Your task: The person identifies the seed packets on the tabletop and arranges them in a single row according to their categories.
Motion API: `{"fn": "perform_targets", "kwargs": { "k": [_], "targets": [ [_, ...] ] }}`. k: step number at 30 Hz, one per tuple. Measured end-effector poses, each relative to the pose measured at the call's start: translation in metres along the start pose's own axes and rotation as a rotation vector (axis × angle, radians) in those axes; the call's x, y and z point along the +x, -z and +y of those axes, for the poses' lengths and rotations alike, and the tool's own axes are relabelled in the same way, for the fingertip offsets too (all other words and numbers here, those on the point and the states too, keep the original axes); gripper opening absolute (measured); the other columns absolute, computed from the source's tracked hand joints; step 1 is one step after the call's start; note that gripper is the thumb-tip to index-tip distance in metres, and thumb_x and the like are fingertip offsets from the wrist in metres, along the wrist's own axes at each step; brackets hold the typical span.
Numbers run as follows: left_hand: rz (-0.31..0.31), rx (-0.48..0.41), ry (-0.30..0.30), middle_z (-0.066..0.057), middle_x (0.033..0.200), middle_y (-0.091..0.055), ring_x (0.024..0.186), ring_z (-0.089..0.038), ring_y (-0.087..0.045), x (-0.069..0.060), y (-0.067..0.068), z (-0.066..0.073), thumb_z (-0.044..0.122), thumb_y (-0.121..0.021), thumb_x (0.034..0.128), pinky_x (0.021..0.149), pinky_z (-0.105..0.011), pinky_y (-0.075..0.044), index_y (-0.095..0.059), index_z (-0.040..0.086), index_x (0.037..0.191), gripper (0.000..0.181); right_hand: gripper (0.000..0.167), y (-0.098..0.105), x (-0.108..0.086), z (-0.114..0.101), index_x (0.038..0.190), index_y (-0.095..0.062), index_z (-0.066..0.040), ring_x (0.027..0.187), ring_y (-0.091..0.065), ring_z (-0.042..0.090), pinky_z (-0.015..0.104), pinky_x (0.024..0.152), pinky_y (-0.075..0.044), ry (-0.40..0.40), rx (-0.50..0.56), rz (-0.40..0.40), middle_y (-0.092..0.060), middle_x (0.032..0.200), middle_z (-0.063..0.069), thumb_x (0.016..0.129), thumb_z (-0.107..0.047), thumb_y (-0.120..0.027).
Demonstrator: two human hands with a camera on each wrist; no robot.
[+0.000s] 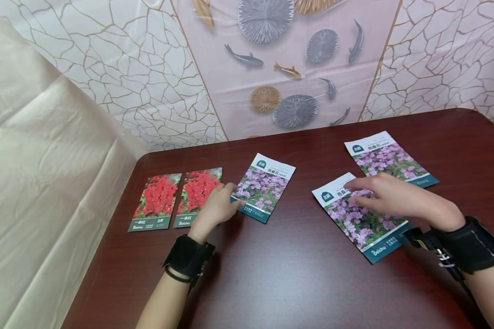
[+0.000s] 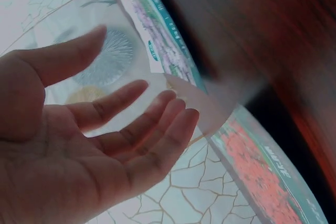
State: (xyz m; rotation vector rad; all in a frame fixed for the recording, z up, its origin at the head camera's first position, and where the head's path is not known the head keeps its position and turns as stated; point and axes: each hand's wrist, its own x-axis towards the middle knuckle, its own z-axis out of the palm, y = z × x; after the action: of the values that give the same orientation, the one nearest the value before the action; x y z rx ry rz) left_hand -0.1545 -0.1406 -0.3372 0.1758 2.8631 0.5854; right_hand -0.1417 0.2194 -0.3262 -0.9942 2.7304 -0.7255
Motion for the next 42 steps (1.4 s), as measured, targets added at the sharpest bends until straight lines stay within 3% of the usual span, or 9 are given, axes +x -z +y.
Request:
{"fn": "perform_targets", "kwargs": {
  "k": [5, 9, 12, 16, 27, 31, 35, 38, 42],
  "targets": [
    [0.003, 0.091, 0.061, -0.022, 0.117, -0.05, 0.109, -0.033, -0.046, 0.007, -0.006, 0.002, 0.026, -0.065, 0.0862, 0.09, -0.043, -0.041, -0.047, -0.003, 0.125, 0.051, 0.033, -0.001, 0.0, 0.0, 0.117, -0.057, 0.005, 0.043, -0.035, -0.002, 0.02, 0.049, -0.037, 0.003, 0.0, -0.003, -0.043, 0.057, -0.012, 0.089, -0.012, -0.06],
    [-0.008, 0.138, 0.103, -0.026, 0.119, -0.047, 0.11, -0.037, -0.044, 0.012, -0.01, 0.003, 0.029, -0.067, 0.0844, 0.092, -0.044, -0.039, -0.045, -0.005, 0.124, 0.056, 0.031, -0.001, 0.0, 0.0, 0.114, -0.058, 0.006, 0.045, -0.036, -0.003, 0.02, 0.05, -0.038, 0.028, -0.017, 0.017, -0.052, 0.067, -0.01, 0.088, -0.01, -0.061],
    [-0.015, 0.139, 0.135, -0.027, 0.117, -0.047, 0.107, -0.037, -0.045, 0.015, -0.013, 0.003, 0.03, -0.07, 0.0817, 0.089, -0.045, -0.04, -0.046, -0.005, 0.12, 0.057, 0.031, -0.001, 0.001, 0.001, 0.113, -0.059, 0.006, 0.049, -0.038, -0.004, 0.021, 0.052, -0.038, 0.039, -0.031, 0.026, -0.063, 0.081, 0.0, 0.087, -0.009, -0.062],
    [-0.014, 0.123, 0.158, -0.025, 0.109, -0.05, 0.099, -0.035, -0.049, 0.018, -0.014, 0.003, 0.03, -0.073, 0.0787, 0.083, -0.045, -0.044, -0.049, -0.005, 0.113, 0.055, 0.031, -0.002, 0.002, 0.002, 0.113, -0.059, 0.006, 0.054, -0.042, -0.003, 0.023, 0.054, -0.039, 0.04, -0.049, 0.028, -0.065, 0.099, 0.011, 0.086, -0.01, -0.062],
    [0.006, 0.123, 0.171, -0.025, 0.103, -0.053, 0.096, -0.035, -0.053, 0.021, -0.016, 0.002, 0.032, -0.076, 0.0752, 0.08, -0.042, -0.046, -0.05, -0.008, 0.106, 0.056, 0.031, -0.001, 0.001, 0.001, 0.113, -0.059, 0.006, 0.052, -0.043, -0.005, 0.025, 0.057, -0.044, 0.037, -0.061, 0.024, -0.066, 0.092, 0.003, 0.087, -0.01, -0.062],
    [0.019, 0.095, 0.155, -0.023, 0.099, -0.055, 0.093, -0.032, -0.055, 0.021, -0.015, 0.0, 0.03, -0.076, 0.0754, 0.08, -0.041, -0.046, -0.052, -0.008, 0.104, 0.053, 0.031, -0.002, 0.001, 0.001, 0.113, -0.059, 0.006, 0.052, -0.043, -0.005, 0.025, 0.056, -0.043, 0.034, -0.061, 0.022, -0.066, 0.097, 0.008, 0.087, -0.011, -0.062],
    [0.012, 0.027, 0.13, -0.018, 0.094, -0.059, 0.088, -0.028, -0.055, 0.02, -0.014, -0.004, 0.027, -0.073, 0.0781, 0.077, -0.039, -0.047, -0.056, -0.006, 0.1, 0.043, 0.032, -0.002, 0.002, 0.001, 0.114, -0.059, 0.006, 0.051, -0.043, -0.005, 0.024, 0.055, -0.042, 0.022, -0.053, 0.01, -0.065, 0.089, 0.002, 0.087, -0.011, -0.061],
    [0.011, -0.07, 0.113, -0.012, 0.088, -0.058, 0.079, -0.023, -0.053, 0.018, -0.013, -0.007, 0.024, -0.071, 0.0811, 0.07, -0.034, -0.046, -0.057, -0.002, 0.094, 0.032, 0.033, -0.001, 0.002, 0.0, 0.115, -0.058, 0.006, 0.05, -0.043, -0.004, 0.024, 0.055, -0.042, 0.01, -0.041, -0.004, -0.061, 0.078, -0.006, 0.088, -0.012, -0.061],
    [0.03, -0.2, 0.087, -0.008, 0.077, -0.055, 0.066, -0.019, -0.047, 0.012, -0.01, -0.011, 0.021, -0.067, 0.0844, 0.061, -0.03, -0.04, -0.057, 0.002, 0.085, 0.022, 0.033, -0.001, 0.002, -0.001, 0.116, -0.057, 0.006, 0.051, -0.045, -0.004, 0.024, 0.056, -0.043, 0.008, -0.039, -0.009, -0.06, 0.075, -0.008, 0.088, -0.012, -0.061]
  ]
}}
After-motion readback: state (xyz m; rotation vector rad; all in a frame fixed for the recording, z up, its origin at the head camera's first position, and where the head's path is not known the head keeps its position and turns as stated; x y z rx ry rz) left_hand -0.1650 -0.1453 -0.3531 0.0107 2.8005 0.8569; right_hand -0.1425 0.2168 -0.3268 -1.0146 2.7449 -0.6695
